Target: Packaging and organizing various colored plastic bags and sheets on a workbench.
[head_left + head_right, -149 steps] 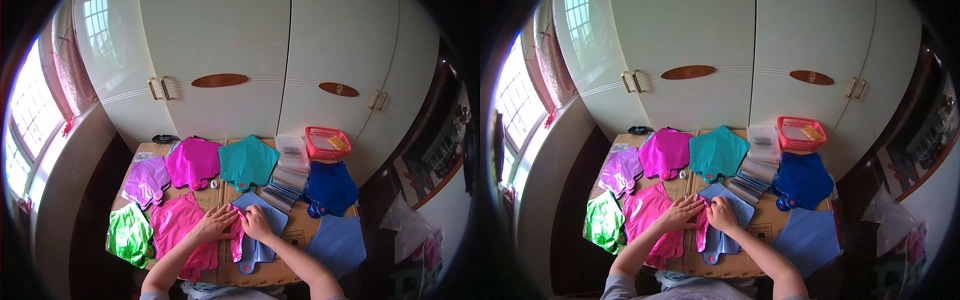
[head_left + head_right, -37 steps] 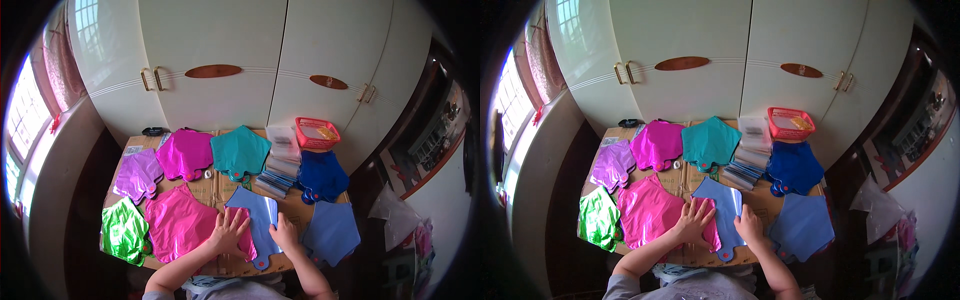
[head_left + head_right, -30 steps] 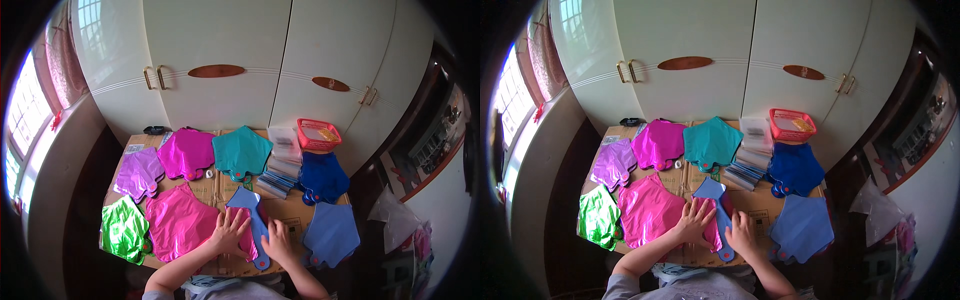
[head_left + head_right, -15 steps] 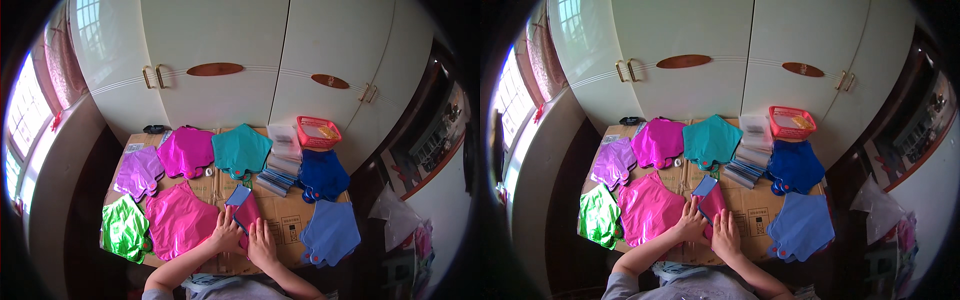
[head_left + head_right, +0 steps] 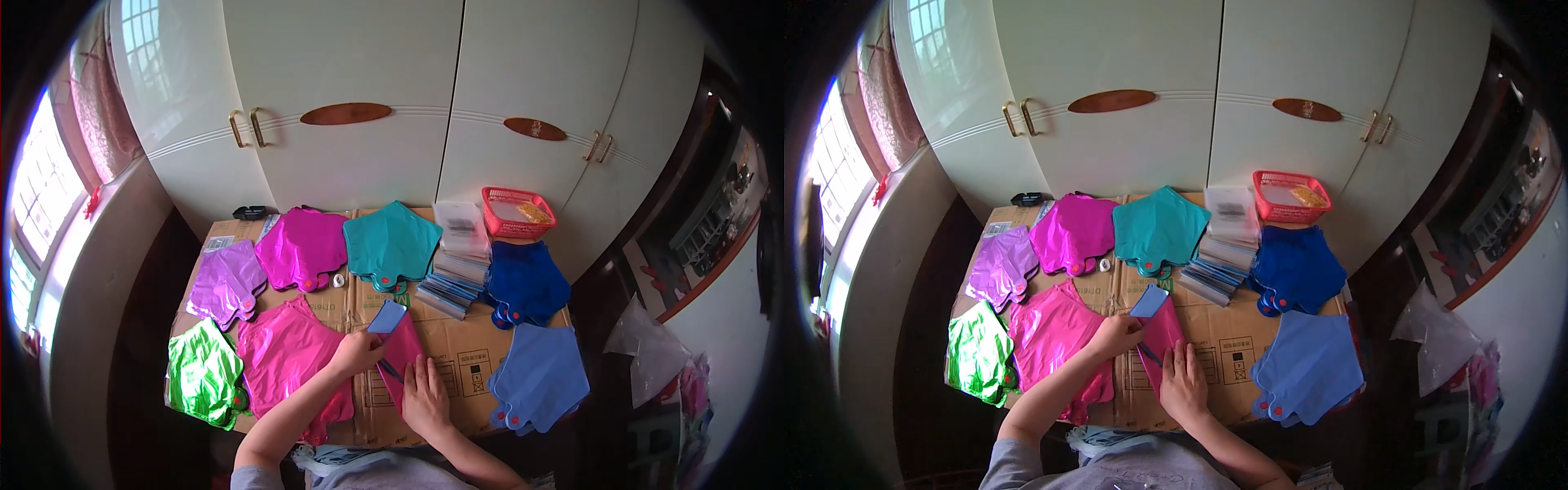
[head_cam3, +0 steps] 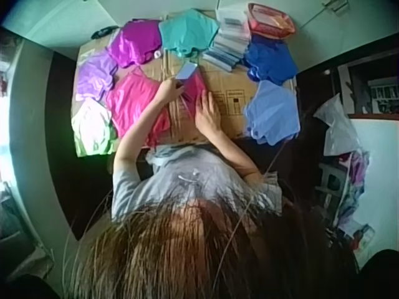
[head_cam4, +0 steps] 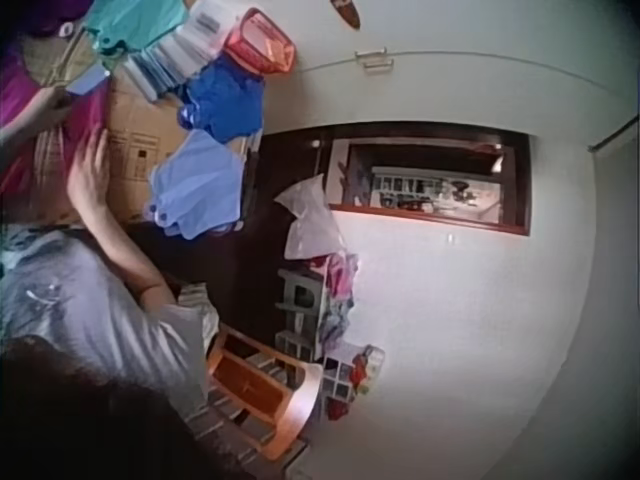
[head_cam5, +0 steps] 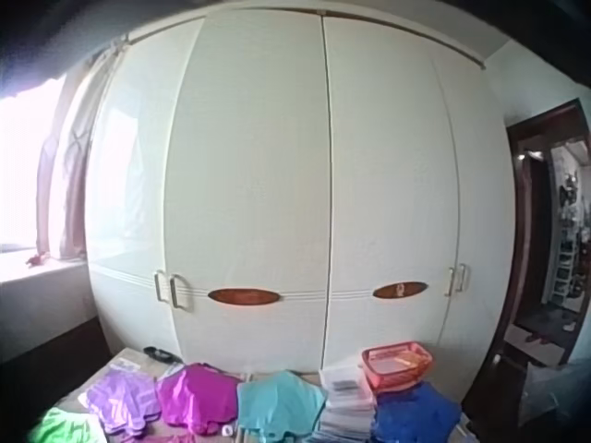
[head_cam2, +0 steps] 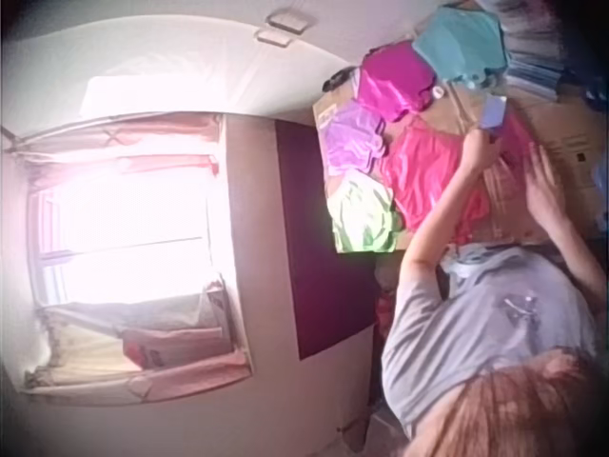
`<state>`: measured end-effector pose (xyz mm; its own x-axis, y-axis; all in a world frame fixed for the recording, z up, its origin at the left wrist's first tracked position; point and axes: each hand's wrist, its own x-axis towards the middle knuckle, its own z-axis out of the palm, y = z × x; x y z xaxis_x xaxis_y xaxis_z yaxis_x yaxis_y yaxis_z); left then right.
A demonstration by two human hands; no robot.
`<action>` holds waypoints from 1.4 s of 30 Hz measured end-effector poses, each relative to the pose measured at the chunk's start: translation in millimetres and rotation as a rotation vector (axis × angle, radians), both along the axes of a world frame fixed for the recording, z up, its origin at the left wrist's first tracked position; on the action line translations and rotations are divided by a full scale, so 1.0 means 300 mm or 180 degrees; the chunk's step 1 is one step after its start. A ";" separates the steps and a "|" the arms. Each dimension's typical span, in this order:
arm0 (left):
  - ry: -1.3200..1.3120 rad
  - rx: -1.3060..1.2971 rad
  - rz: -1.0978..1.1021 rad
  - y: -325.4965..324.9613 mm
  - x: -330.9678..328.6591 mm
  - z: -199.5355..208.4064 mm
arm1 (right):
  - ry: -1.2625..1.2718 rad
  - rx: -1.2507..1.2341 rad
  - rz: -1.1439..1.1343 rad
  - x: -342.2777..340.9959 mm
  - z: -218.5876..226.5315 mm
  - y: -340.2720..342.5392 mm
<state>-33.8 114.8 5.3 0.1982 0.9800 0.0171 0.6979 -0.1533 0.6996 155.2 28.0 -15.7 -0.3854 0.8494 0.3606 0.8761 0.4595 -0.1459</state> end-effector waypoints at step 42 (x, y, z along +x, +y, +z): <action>0.0551 0.0020 -0.0630 0.072 -0.035 -0.067 | 0.0228 -0.0273 0.0514 0.071 -0.030 0.010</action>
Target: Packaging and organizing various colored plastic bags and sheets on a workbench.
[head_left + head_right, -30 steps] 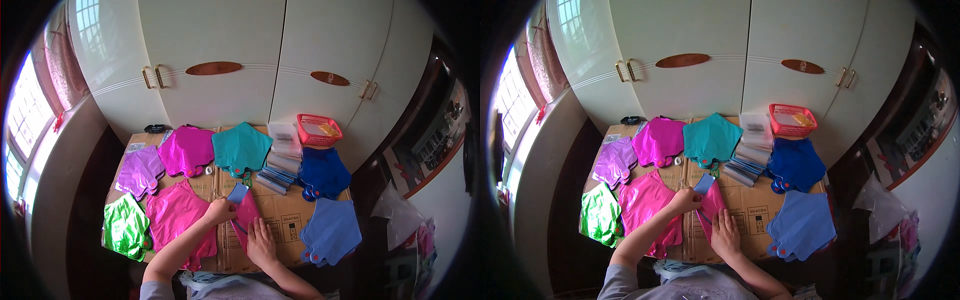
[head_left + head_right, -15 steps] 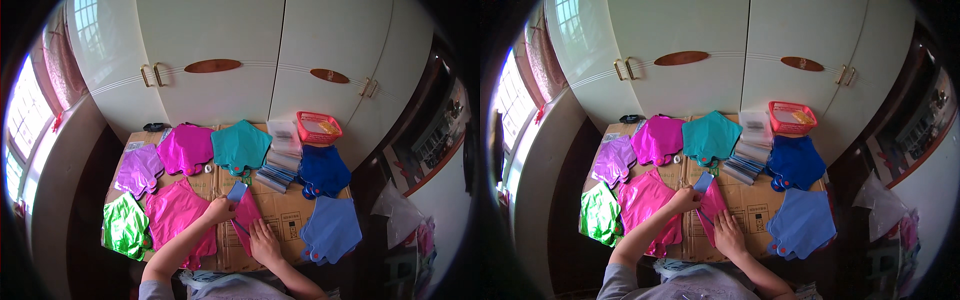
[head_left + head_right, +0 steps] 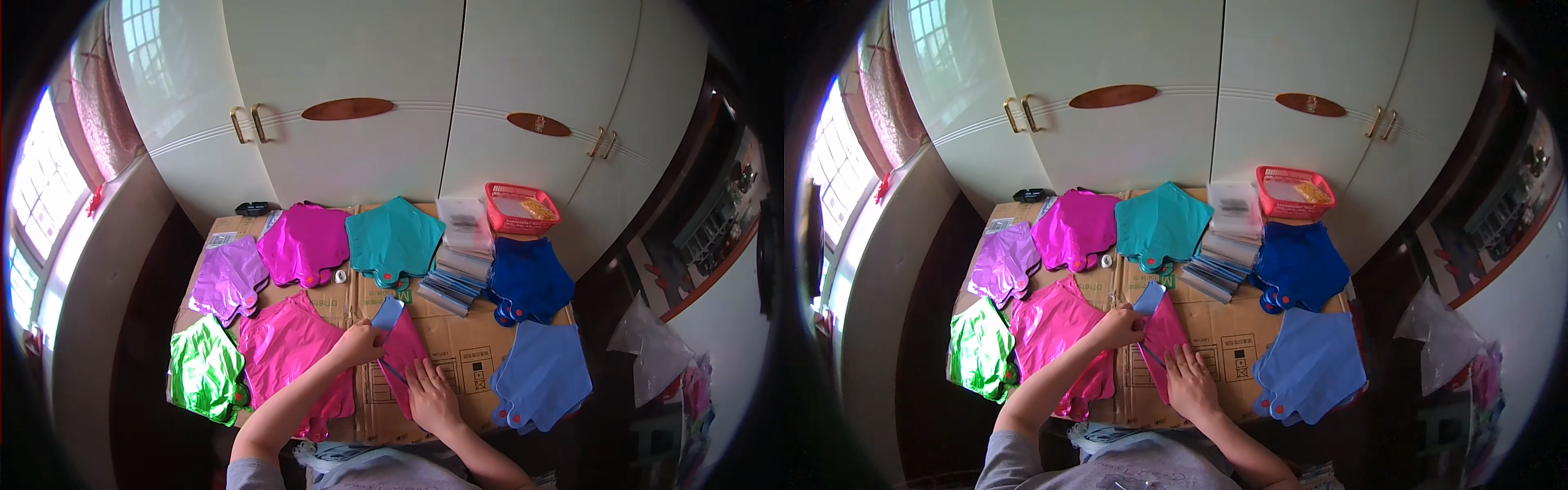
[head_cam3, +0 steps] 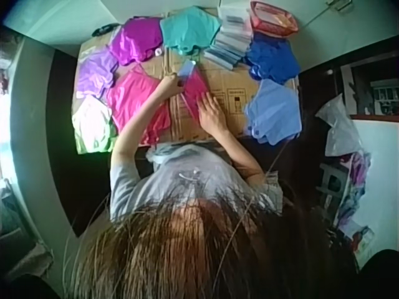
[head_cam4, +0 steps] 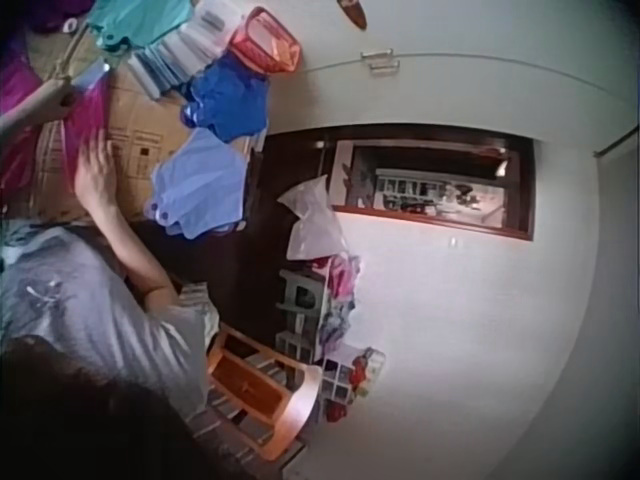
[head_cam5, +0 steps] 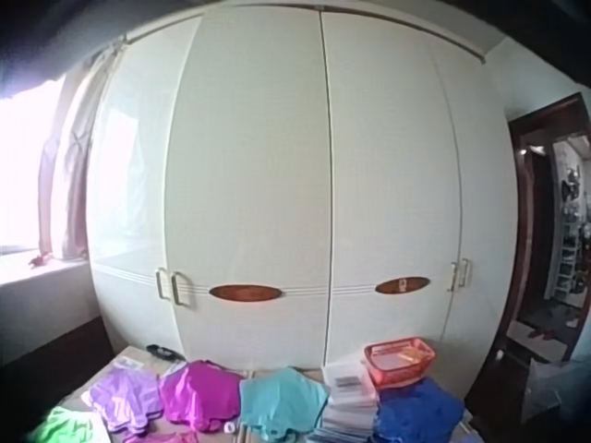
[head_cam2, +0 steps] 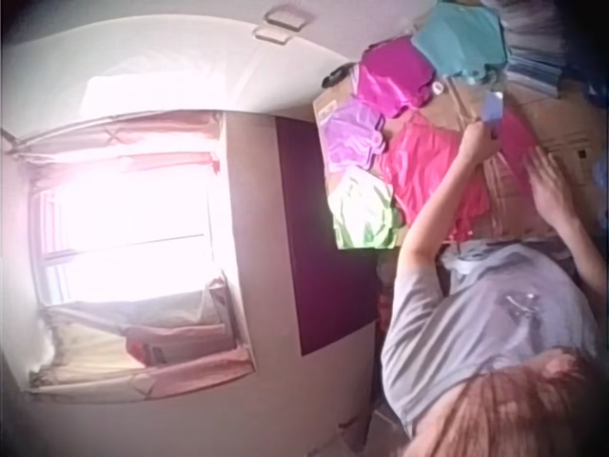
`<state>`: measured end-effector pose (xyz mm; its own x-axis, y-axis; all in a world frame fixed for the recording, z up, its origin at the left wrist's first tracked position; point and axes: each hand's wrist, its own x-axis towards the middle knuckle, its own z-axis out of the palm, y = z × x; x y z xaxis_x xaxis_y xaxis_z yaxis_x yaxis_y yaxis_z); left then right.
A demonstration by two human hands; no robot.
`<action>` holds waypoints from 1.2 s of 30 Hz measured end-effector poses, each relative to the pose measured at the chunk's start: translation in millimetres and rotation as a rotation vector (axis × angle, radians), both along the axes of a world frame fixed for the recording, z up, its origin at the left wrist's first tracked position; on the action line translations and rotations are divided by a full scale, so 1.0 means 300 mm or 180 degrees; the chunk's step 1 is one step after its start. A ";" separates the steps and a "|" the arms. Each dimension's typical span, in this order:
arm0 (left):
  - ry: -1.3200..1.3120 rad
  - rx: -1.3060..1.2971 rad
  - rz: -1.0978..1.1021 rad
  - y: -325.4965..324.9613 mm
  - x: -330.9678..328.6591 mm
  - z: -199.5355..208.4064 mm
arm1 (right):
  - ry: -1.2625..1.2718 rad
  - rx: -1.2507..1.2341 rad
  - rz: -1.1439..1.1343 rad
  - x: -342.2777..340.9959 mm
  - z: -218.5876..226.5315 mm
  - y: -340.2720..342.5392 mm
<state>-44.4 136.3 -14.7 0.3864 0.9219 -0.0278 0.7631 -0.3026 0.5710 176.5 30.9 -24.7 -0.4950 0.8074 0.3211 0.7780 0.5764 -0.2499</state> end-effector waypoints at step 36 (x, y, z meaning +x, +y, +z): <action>0.0796 0.1016 -0.0191 -0.009 0.225 0.014 | 0.0142 0.0040 0.0025 0.004 0.004 0.010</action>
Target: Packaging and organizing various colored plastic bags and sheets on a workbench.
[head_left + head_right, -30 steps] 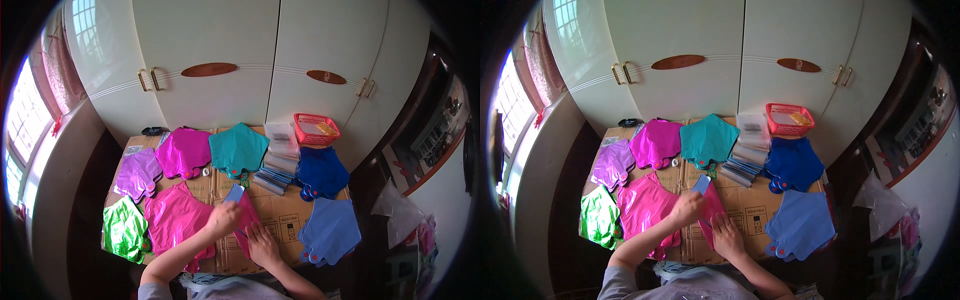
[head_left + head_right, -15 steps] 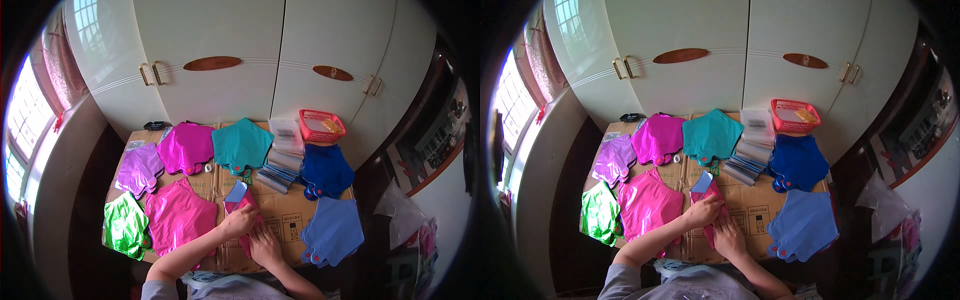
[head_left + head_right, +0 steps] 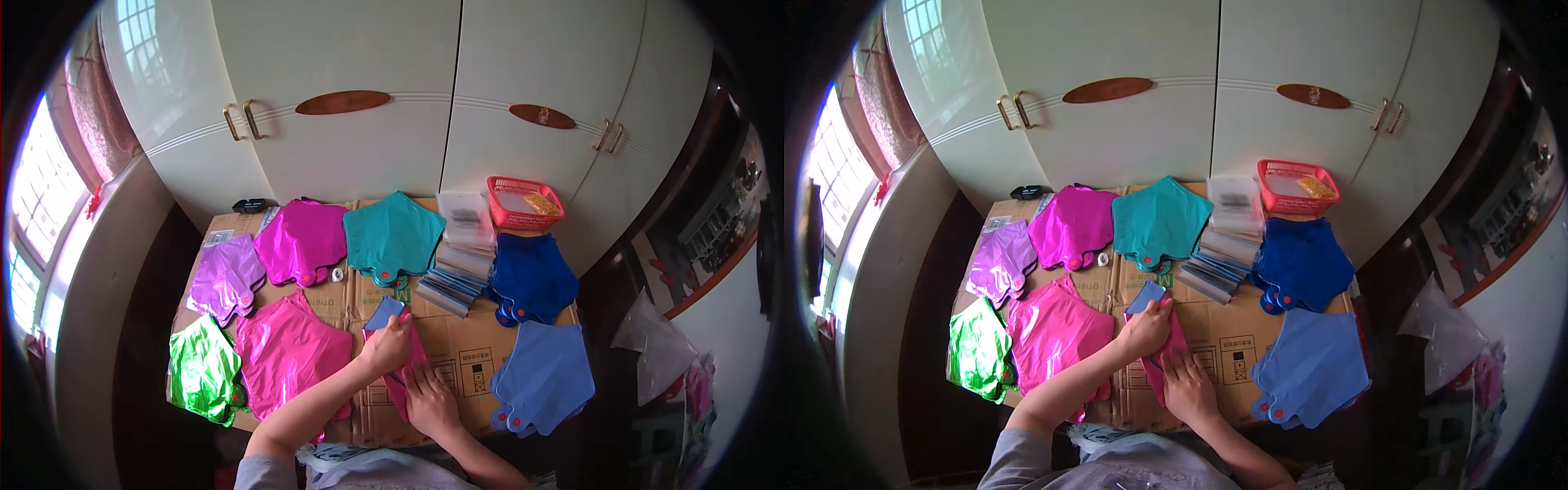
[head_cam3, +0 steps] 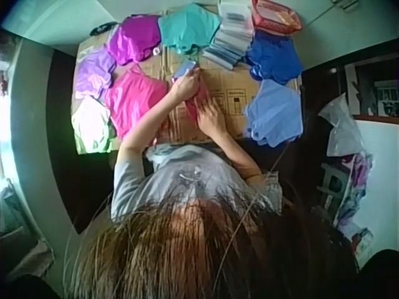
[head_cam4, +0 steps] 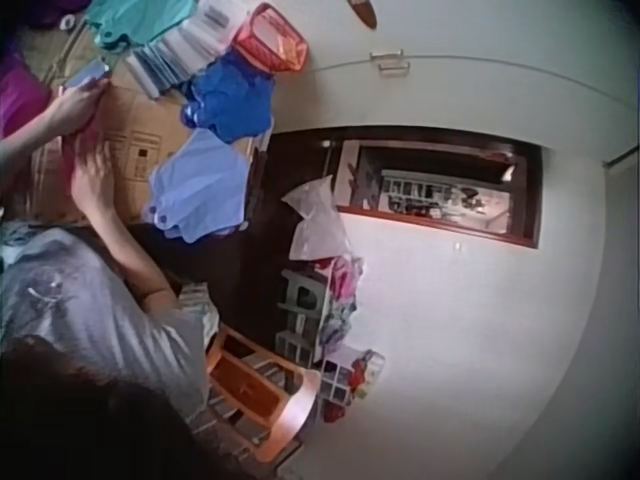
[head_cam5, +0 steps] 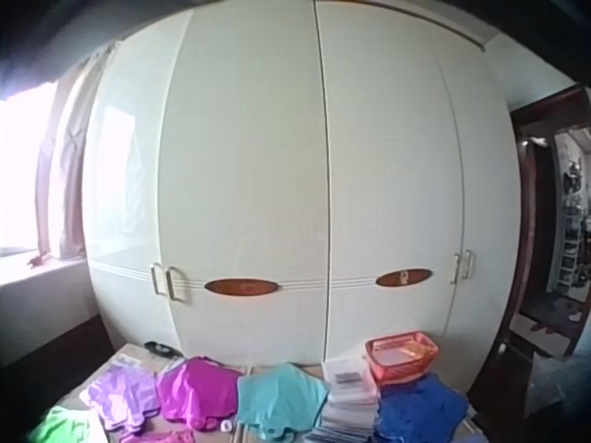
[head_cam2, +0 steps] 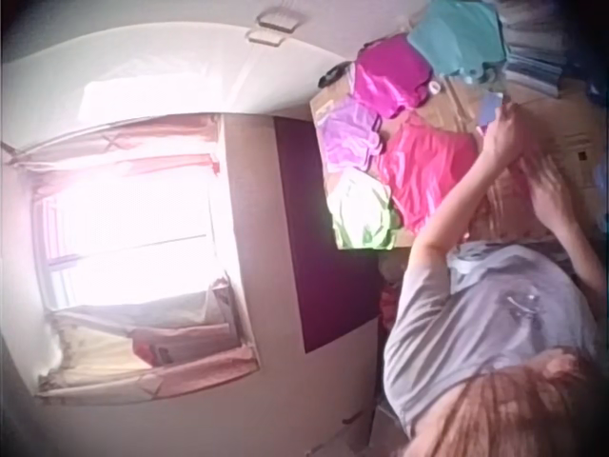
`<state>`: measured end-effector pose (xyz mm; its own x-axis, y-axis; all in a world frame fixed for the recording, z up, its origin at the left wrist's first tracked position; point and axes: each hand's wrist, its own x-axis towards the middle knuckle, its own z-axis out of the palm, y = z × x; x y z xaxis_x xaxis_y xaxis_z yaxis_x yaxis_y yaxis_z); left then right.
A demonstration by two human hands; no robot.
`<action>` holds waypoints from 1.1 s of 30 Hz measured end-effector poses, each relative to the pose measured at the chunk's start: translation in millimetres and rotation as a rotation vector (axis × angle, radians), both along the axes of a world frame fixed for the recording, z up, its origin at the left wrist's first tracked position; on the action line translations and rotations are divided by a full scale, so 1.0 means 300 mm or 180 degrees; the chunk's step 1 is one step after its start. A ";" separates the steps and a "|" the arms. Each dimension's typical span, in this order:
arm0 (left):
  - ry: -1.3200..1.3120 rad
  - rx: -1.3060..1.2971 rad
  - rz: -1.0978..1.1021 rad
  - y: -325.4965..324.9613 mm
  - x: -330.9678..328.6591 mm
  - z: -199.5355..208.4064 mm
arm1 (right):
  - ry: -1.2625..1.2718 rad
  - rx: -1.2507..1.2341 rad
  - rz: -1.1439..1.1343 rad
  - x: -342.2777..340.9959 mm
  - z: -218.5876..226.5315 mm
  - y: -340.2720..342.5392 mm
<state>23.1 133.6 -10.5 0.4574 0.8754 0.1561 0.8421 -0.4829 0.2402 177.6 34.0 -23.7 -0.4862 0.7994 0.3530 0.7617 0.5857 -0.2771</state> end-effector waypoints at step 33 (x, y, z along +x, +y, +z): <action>0.0534 0.0408 -0.0021 -0.055 -0.062 -0.041 | 0.0532 -0.0456 0.0920 0.149 0.086 0.305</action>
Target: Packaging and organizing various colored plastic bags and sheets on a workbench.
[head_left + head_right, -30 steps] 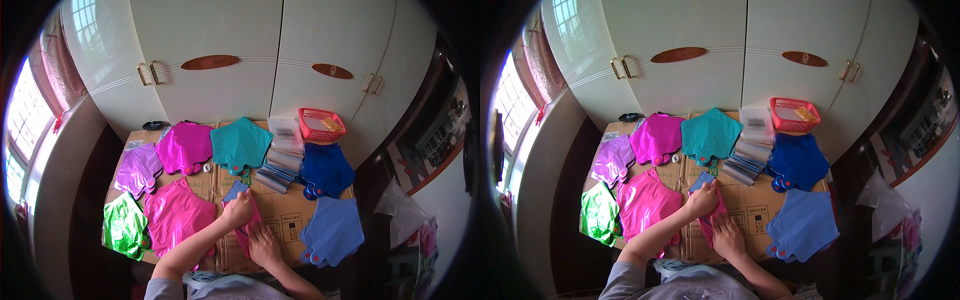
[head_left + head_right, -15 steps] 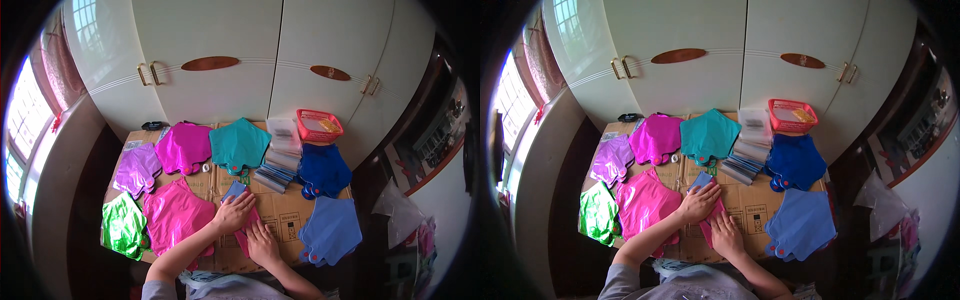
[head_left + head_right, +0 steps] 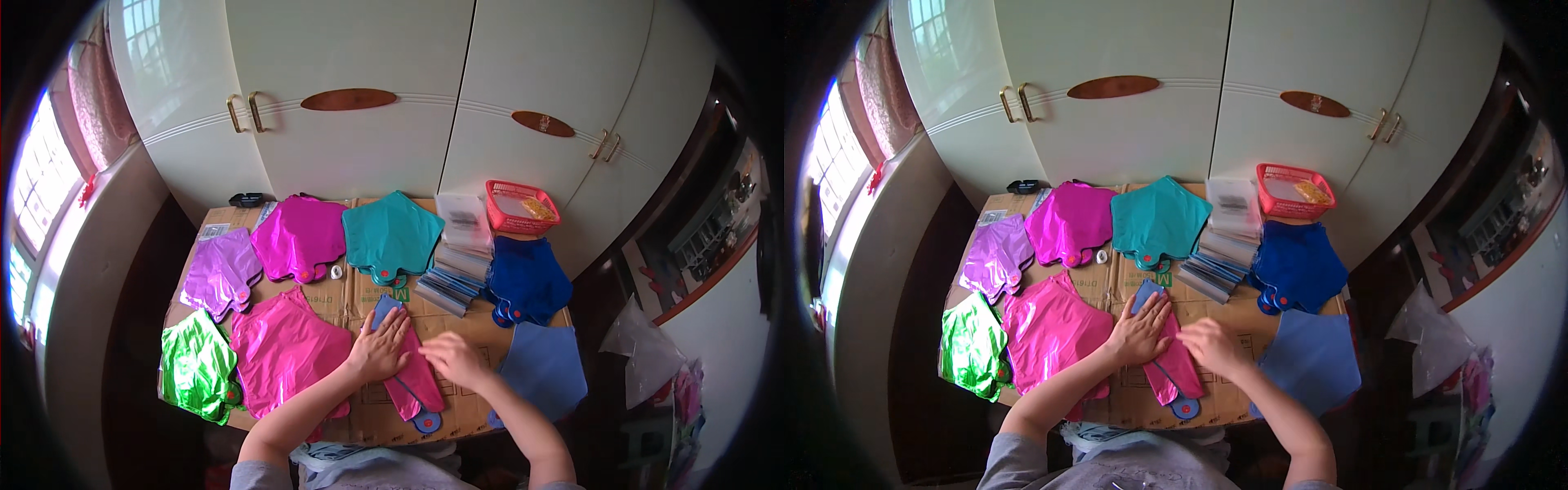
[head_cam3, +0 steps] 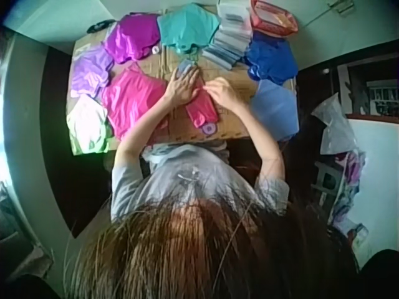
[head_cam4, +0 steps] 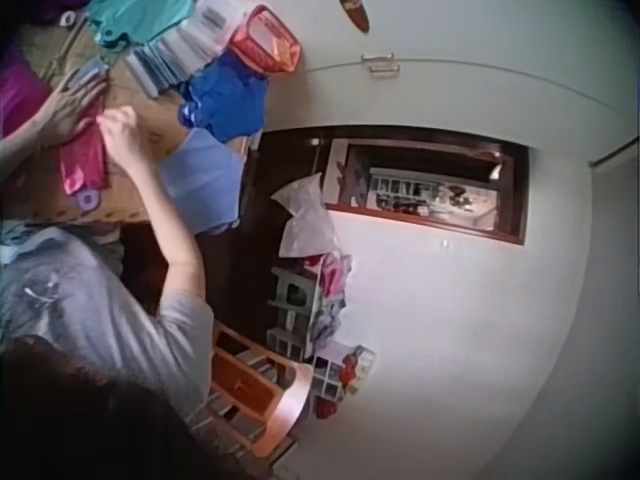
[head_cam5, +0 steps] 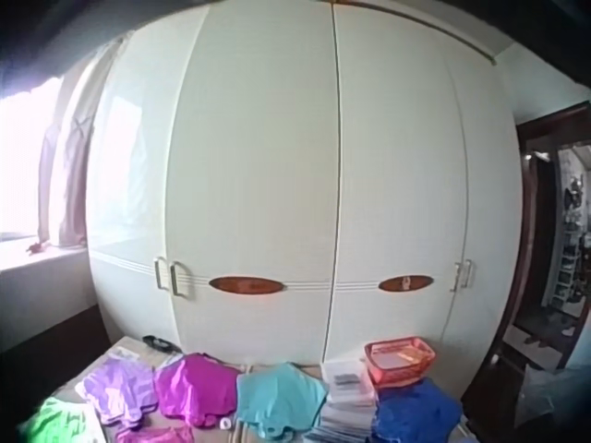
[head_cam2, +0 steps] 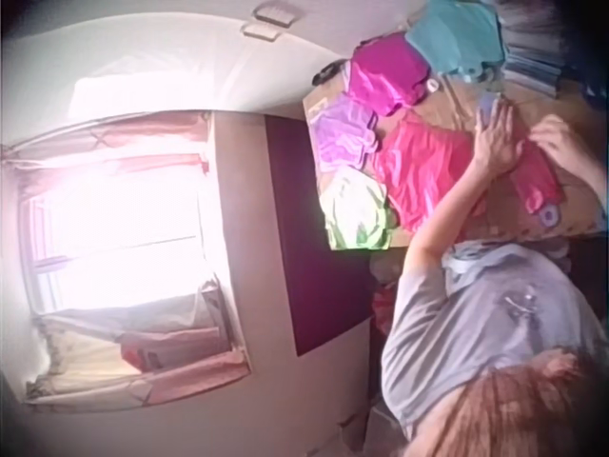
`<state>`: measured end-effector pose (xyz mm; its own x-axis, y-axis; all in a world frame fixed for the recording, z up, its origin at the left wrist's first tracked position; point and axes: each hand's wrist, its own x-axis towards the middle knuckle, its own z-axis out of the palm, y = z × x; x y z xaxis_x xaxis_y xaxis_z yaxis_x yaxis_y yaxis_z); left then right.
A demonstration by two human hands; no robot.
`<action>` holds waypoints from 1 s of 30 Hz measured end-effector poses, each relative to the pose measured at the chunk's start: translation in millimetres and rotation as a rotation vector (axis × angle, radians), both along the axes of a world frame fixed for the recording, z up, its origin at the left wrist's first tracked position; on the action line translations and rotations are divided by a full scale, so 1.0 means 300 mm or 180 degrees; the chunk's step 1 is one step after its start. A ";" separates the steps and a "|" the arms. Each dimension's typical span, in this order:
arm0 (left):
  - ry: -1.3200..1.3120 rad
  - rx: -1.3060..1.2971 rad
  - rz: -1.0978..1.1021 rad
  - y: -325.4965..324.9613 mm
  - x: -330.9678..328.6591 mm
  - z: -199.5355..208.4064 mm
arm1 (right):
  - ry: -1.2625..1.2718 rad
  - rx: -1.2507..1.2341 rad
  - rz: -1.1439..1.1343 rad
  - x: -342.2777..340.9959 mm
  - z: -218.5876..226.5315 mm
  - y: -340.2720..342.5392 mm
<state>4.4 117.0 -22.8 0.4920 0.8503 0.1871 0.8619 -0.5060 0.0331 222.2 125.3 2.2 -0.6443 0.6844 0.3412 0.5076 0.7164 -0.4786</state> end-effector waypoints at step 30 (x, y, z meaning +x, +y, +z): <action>-0.0057 0.0121 -0.0039 -0.009 0.007 -0.005 | -0.1434 -0.0044 0.0661 0.139 0.048 -0.169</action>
